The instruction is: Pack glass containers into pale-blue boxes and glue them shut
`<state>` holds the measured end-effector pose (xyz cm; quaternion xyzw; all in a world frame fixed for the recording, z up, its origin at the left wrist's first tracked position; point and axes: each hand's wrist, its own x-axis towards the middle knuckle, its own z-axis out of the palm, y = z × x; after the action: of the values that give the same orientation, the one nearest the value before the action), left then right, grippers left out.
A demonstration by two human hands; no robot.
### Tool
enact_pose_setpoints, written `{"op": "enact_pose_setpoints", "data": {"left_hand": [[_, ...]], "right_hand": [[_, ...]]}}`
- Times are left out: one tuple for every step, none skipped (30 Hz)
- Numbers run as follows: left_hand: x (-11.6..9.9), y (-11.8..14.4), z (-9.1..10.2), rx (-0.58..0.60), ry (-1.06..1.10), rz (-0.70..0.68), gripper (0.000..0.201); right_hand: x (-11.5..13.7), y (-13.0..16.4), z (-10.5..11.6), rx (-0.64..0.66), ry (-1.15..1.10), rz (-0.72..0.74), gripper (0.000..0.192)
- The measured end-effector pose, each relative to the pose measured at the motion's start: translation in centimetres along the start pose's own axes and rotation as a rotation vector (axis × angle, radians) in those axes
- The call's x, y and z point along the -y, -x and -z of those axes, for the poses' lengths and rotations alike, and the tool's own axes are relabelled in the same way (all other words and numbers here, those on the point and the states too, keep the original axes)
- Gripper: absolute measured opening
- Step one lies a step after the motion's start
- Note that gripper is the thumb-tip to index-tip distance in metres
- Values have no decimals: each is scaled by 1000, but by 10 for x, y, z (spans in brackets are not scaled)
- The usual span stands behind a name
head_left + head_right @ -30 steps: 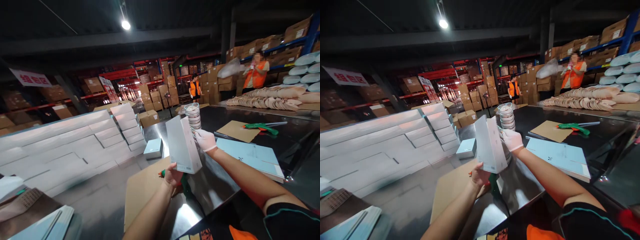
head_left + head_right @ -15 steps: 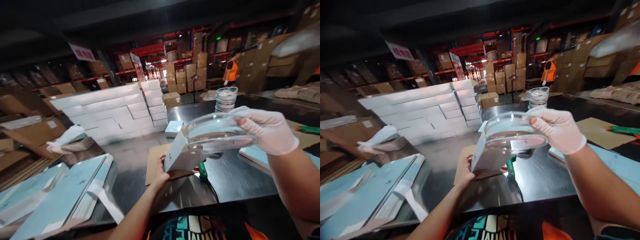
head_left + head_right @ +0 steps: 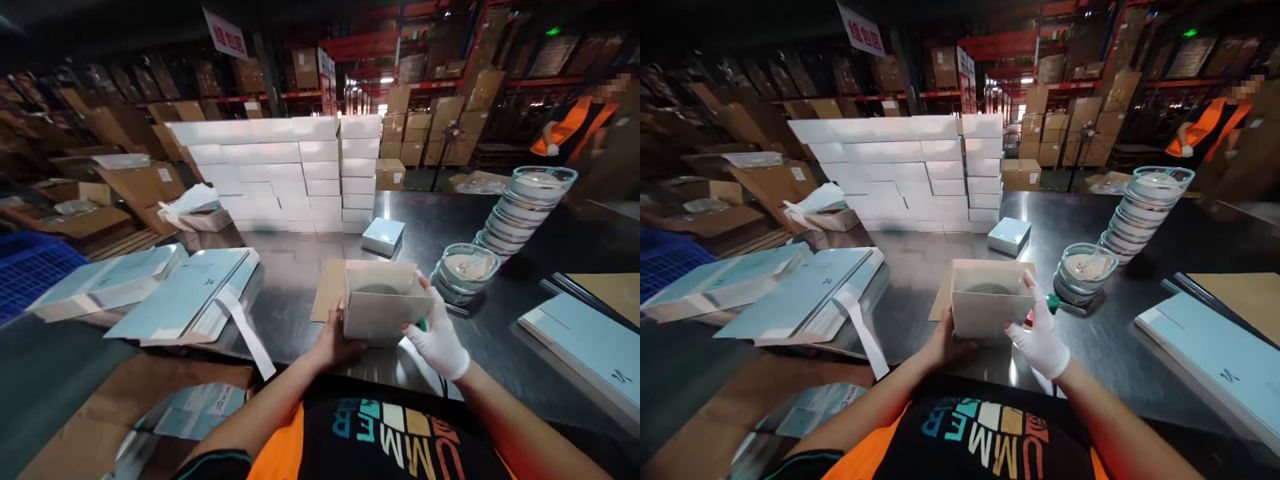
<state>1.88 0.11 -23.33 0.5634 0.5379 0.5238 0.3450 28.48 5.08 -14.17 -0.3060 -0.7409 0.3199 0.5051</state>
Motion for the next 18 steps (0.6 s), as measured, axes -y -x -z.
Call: {"op": "enact_pose_setpoints", "data": {"left_hand": [[-4,-1,2,-6,-8,-71,116],[-10,-2,5,-21,-21,-159,111],[-16,-4,7,-38,-37,-255,102],[-24,-7,8,-48,-57,-347,89],[-31,-10,9,-51,-77,-423,74],[-37,-12,8,-48,-94,-478,61],[-42,-14,7,-50,-104,-509,53],[-46,-14,5,-69,-103,-516,49],[-47,-13,2,-115,-87,-500,49],[-46,-10,-2,-182,-56,-474,53],[-43,-6,-6,-257,-18,-444,60],[-38,-2,-9,-321,13,-412,69],[-32,2,-12,-361,29,-386,74],[-25,5,-15,-375,26,-373,76],[-19,7,-17,-370,11,-374,76],[-13,8,-19,-360,-5,-383,75],[-8,9,-19,-358,-16,-399,76],[-5,9,-19,-362,-22,-423,77]], "right_hand": [[-6,7,-8,-13,-18,-45,96],[-9,11,-15,-35,-55,-77,98],[-9,12,-21,-55,-106,-97,99],[-9,11,-26,-67,-164,-114,97],[-7,8,-29,-75,-220,-133,90],[-5,3,-32,-82,-265,-153,81],[-2,-2,-35,-88,-293,-170,72],[-1,-8,-38,-100,-299,-187,64],[1,-13,-41,-130,-288,-208,56],[2,-18,-45,-176,-267,-229,50],[2,-22,-49,-232,-241,-246,44],[2,-25,-52,-294,-217,-262,42],[2,-28,-55,-349,-202,-273,43],[1,-30,-57,-388,-200,-273,46],[0,-30,-58,-400,-210,-261,48],[-1,-30,-58,-389,-228,-245,49],[-1,-30,-58,-368,-252,-233,49],[-1,-29,-57,-339,-277,-222,49]]}}
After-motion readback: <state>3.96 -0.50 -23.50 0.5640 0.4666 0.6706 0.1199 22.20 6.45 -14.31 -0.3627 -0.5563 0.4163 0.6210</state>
